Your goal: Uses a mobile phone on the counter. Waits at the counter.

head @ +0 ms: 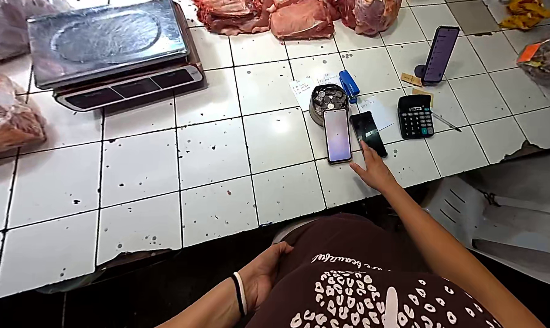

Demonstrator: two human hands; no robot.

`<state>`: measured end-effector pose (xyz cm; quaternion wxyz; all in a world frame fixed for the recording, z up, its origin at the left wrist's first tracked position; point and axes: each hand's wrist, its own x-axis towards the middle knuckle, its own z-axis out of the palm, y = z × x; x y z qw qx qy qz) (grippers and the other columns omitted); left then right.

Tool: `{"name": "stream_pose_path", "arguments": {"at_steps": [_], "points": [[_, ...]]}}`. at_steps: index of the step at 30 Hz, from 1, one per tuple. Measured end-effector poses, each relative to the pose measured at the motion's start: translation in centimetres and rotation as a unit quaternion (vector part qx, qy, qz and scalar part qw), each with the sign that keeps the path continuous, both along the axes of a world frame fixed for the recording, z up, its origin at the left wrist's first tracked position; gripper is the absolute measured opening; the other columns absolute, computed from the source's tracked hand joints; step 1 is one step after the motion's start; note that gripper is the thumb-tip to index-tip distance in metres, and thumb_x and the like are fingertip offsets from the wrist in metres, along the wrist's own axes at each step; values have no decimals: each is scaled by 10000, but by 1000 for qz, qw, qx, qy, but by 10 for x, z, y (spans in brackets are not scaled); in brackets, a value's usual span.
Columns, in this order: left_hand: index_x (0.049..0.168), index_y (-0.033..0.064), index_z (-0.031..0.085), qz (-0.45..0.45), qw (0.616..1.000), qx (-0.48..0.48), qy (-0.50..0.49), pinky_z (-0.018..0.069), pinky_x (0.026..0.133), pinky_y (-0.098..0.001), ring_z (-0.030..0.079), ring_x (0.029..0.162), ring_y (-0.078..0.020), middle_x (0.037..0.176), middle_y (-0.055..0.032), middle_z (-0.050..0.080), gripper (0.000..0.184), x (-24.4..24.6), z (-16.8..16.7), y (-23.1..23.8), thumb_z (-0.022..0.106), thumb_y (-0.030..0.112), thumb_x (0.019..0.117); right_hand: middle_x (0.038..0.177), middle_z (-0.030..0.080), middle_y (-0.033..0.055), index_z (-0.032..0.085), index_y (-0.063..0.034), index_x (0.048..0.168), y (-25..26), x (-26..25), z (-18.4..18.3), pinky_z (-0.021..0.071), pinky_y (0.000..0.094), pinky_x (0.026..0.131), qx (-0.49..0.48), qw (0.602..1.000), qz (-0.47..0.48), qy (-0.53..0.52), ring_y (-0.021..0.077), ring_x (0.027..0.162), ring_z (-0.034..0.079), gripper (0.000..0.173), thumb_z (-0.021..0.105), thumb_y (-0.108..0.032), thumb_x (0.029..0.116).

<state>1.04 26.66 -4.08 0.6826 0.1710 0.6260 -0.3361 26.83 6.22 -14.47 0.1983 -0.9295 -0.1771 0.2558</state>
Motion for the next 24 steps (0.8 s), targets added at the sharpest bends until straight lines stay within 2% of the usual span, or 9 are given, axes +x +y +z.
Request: {"name": "stream_pose_path", "arguments": {"at_steps": [2,6,8,12,14,17,20,24], "points": [[900,115,550,9,1000,13,-1,538,512,-252,642,598,-114,708,-57,632,174,-6,0,-2,437,155,1026,1577,410,248,243,-66,1631,-4,2,-7,388,592,1130,-5,1000,11,-18,442,1401,459,794,623,-409,1025],[888,114,553,51,998,30,8,536,496,-252,643,581,-115,690,-57,634,183,-16,1,-11,438,154,1026,1498,503,232,411,-44,1555,-14,14,-17,436,566,1095,2,998,23,-55,420,1316,542,611,620,-288,1035],[906,113,556,78,996,38,15,541,499,-263,647,589,-121,706,-61,639,173,-21,3,-18,443,168,1024,1452,556,210,502,-51,1498,-16,22,-19,445,593,1059,-5,997,27,-68,404,1276,578,509,600,-254,1041],[939,116,556,133,990,50,24,547,527,-268,657,626,-124,742,-63,647,150,-27,6,-36,449,176,1024,1333,640,198,654,-76,1352,-13,36,-21,424,617,1018,-13,991,35,-131,402,1241,592,390,591,-294,1036],[948,117,556,164,984,56,31,544,526,-272,656,631,-129,746,-64,644,136,-28,6,-50,456,176,1019,1414,579,225,609,-69,1402,-8,44,-21,404,626,1041,-17,988,24,-153,432,1295,542,493,642,-353,1000],[957,111,556,201,976,71,42,545,530,-279,653,629,-138,751,-73,642,140,-25,9,-75,455,179,1025,1586,399,248,416,-67,1558,0,57,-22,359,619,1112,-43,988,4,-149,444,1424,428,806,717,-473,930],[932,105,559,234,968,81,43,543,512,-271,649,604,-130,725,-70,643,166,-20,16,-103,443,167,1033,1631,307,273,320,-78,1606,3,72,-24,351,604,1128,-56,989,10,-139,466,1448,388,951,743,-535,888],[878,105,559,281,956,80,31,540,502,-272,648,587,-128,696,-66,645,229,-21,11,-143,413,166,1043,1577,370,284,234,-122,1641,11,89,-19,433,580,1066,-71,992,23,-101,485,1366,462,1009,778,-482,871]]}}
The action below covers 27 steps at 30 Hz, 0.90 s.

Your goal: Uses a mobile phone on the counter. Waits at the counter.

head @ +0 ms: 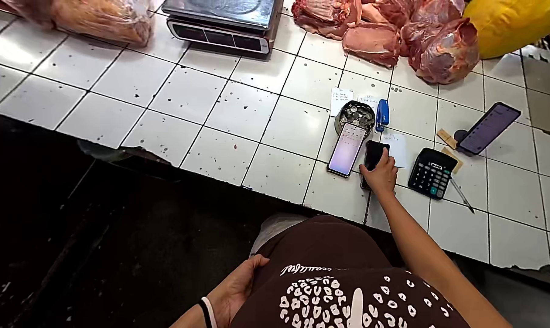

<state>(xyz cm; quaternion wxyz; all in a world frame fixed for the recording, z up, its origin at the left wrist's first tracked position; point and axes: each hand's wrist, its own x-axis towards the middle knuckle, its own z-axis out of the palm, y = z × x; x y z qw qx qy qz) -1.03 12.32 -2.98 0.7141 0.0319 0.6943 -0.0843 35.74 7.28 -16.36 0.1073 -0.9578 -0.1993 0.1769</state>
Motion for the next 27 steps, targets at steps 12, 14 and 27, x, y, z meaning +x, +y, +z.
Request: {"name": "stream_pose_path", "arguments": {"at_steps": [12,14,27], "points": [[842,95,576,123,992,24,0,542,505,-257,652,566,-113,671,-59,663,310,-7,-17,-104,364,146,1062,1651,259,245,271,-172,1635,-21,43,-7,408,624,1035,82,996,-18,-33,491,1351,455,1044,852,-373,791],[857,86,593,135,990,18,-18,556,531,-268,668,595,-123,696,-68,678,309,-14,-25,-115,370,152,1061,1668,219,241,239,-175,1644,-20,45,-6,381,630,1049,46,999,-6,-27,483,1381,427,1028,824,-375,822],[874,92,579,128,992,-16,8,555,530,-305,664,617,-157,721,-90,663,238,-7,-18,-66,420,176,1030,1553,409,281,310,-190,1628,31,1,18,441,660,1012,143,966,215,25,491,1294,528,664,570,-384,1048]]}}
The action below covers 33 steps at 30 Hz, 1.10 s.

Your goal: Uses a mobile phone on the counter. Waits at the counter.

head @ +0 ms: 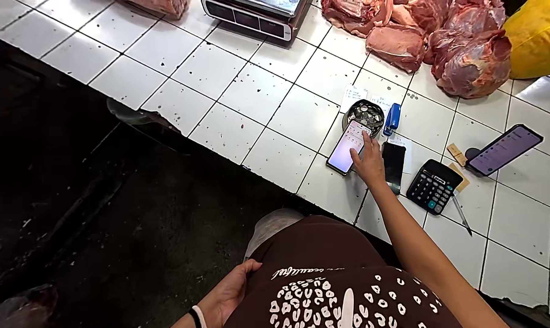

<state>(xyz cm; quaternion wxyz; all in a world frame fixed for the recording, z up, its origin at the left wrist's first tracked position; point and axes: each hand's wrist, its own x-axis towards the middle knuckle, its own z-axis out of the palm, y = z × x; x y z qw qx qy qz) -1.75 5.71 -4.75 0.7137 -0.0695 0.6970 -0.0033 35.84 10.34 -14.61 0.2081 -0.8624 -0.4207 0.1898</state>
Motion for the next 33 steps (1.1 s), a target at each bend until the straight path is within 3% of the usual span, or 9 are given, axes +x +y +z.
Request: {"name": "stream_pose_path", "arguments": {"at_steps": [4,10,15,19,22,25,28,33], "points": [[865,87,578,-17,1000,8,-11,558,531,-305,668,619,-158,719,-93,666,239,-6,3,33,416,162,1024,1532,422,296,309,-242,1630,12,-9,4,438,660,1002,-34,999,-14,-4,493,1275,538,655,557,-428,1053],[868,98,560,-81,996,44,6,540,493,-272,652,576,-134,691,-74,652,227,-1,32,86,413,148,1034,1583,373,283,362,-231,1613,21,-19,8,387,653,1057,-73,996,-54,-21,477,1353,483,618,536,-443,1059],[909,101,567,-147,988,42,3,547,516,-276,659,606,-135,722,-75,656,182,-5,29,129,439,150,1029,1568,419,257,375,-234,1606,14,-27,6,376,663,1059,-38,993,-106,-23,465,1349,497,601,535,-422,1058],[946,101,569,-209,977,28,-3,546,524,-274,660,621,-134,745,-74,657,157,-1,21,159,448,161,1027,1570,422,249,353,-115,1602,-14,-36,3,383,638,1098,-42,984,-171,-1,434,1392,480,662,548,-420,1048],[952,113,561,-276,961,8,-4,541,529,-280,657,635,-139,757,-72,649,128,7,12,178,471,176,1019,1576,417,248,368,-34,1578,-42,-49,-6,384,591,1137,-76,975,-206,18,409,1415,468,675,527,-432,1057],[1042,95,581,-318,947,-40,-17,568,620,-353,682,764,-201,878,-117,668,134,11,-8,195,509,196,991,1566,442,228,440,-30,1541,-67,-71,-15,383,571,1145,-98,967,-235,25,395,1412,473,626,506,-430,1064],[1051,98,582,-385,921,-62,-16,561,619,-355,676,770,-201,883,-114,662,146,25,-16,202,520,214,989,1581,431,224,502,-29,1505,-92,-97,-24,342,574,1175,-117,962,-246,16,397,1450,431,574,493,-405,1071],[1041,113,588,-489,866,-100,-10,546,596,-354,669,749,-194,877,-104,664,191,45,-22,208,523,286,993,1634,368,198,446,-31,1546,-117,-123,-29,277,552,1224,-132,971,-202,1,373,1503,371,561,513,-306,1061]]}}
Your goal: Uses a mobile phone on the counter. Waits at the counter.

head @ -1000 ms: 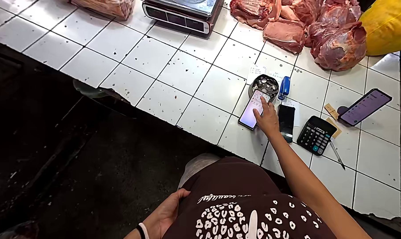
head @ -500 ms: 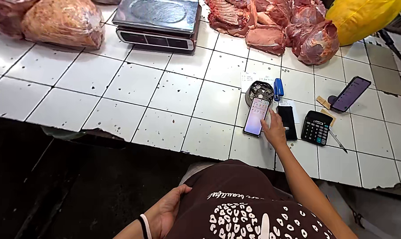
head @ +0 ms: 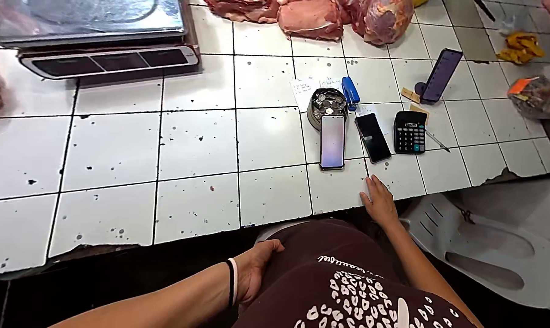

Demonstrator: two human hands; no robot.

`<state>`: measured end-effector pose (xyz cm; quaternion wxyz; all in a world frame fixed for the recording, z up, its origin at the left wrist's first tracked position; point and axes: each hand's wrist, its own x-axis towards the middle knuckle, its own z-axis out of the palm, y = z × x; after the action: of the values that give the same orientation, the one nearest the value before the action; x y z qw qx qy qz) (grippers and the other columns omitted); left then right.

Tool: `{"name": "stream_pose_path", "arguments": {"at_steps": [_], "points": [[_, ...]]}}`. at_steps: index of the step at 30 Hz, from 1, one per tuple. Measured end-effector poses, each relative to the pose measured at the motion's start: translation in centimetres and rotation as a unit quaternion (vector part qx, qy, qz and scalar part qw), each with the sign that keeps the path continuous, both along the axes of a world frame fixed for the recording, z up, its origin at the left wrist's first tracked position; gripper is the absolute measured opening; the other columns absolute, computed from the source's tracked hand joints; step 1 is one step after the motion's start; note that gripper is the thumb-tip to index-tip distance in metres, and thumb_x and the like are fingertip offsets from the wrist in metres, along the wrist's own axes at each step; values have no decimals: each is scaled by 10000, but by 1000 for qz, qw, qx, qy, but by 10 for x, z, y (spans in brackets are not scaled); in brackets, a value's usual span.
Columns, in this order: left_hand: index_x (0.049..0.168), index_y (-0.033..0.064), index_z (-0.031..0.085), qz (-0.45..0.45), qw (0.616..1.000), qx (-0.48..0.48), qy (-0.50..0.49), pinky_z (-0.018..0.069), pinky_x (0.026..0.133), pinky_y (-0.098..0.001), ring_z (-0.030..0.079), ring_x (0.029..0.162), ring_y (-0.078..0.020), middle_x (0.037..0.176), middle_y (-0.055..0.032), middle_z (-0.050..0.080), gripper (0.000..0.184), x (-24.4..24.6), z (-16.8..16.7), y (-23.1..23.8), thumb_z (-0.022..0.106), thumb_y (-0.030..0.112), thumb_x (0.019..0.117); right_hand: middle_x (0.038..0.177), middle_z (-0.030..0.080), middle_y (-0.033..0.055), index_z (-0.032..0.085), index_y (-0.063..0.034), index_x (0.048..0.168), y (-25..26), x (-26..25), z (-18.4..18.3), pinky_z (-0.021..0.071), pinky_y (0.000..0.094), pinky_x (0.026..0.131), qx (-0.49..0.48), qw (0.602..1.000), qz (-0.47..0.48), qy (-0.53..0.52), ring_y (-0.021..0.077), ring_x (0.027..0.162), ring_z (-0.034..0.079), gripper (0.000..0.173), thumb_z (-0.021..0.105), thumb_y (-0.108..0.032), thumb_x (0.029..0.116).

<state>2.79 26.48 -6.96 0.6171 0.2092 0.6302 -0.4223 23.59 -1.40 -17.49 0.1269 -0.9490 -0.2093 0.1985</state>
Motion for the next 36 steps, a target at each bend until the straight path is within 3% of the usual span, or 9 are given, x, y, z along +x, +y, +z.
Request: {"name": "stream_pose_path", "arguments": {"at_steps": [4,7,11,14,17,24,26,29,36], "points": [[1052,113,593,-18,1000,-13,1,550,607,-362,675,769,-200,894,-111,667,203,9,-2,-1,520,295,998,1647,342,197,415,-37,1564,5,-2,8,287,539,1222,-27,999,-12,31,370,1513,354,570,527,-271,1056],[1035,109,603,-17,1000,-19,5,548,600,-374,677,771,-210,896,-116,673,213,10,-3,-3,534,305,985,1615,392,204,461,-27,1533,13,2,17,345,519,1189,-41,997,-27,51,378,1474,405,529,520,-265,1064],[995,120,582,10,1000,-5,-2,539,559,-327,665,710,-177,831,-91,653,174,10,5,-9,515,280,998,1405,574,226,594,-2,1395,16,13,23,455,493,1082,-46,998,-19,44,398,1287,558,430,564,-250,1045],[1018,110,594,63,998,-18,1,550,589,-347,675,740,-195,862,-107,664,187,0,4,-14,514,279,998,1267,644,210,590,-6,1339,19,28,23,489,507,1013,-69,993,-17,96,358,1160,634,409,587,-282,1037],[985,123,571,101,995,8,-4,537,550,-311,659,686,-165,812,-83,647,144,-1,18,-25,493,242,1010,1070,681,175,657,-14,1192,22,47,23,501,525,904,-60,983,-20,170,316,992,655,325,610,-287,1023],[969,114,570,249,967,41,-14,545,555,-319,662,678,-171,793,-89,649,112,-20,21,-77,506,201,995,991,710,159,695,-1,1102,34,95,19,557,476,860,-117,948,59,289,253,874,695,349,706,-327,977],[1003,89,584,305,951,43,-21,557,600,-348,673,729,-201,834,-117,657,111,-27,16,-97,518,176,983,880,714,117,687,12,1055,40,106,17,570,409,783,-133,936,69,319,188,755,686,388,693,-372,992],[945,113,557,337,938,72,-20,545,545,-287,655,644,-144,755,-70,643,113,-22,29,-125,472,152,1009,729,697,46,689,0,956,52,120,15,565,307,643,-162,915,83,360,108,602,654,397,669,-393,1007],[923,116,546,444,890,107,2,533,518,-265,640,600,-121,714,-55,636,147,-24,34,-196,440,135,1023,622,680,18,702,-31,847,65,135,15,548,269,530,-205,882,130,403,98,514,649,455,603,-433,1036]]}}
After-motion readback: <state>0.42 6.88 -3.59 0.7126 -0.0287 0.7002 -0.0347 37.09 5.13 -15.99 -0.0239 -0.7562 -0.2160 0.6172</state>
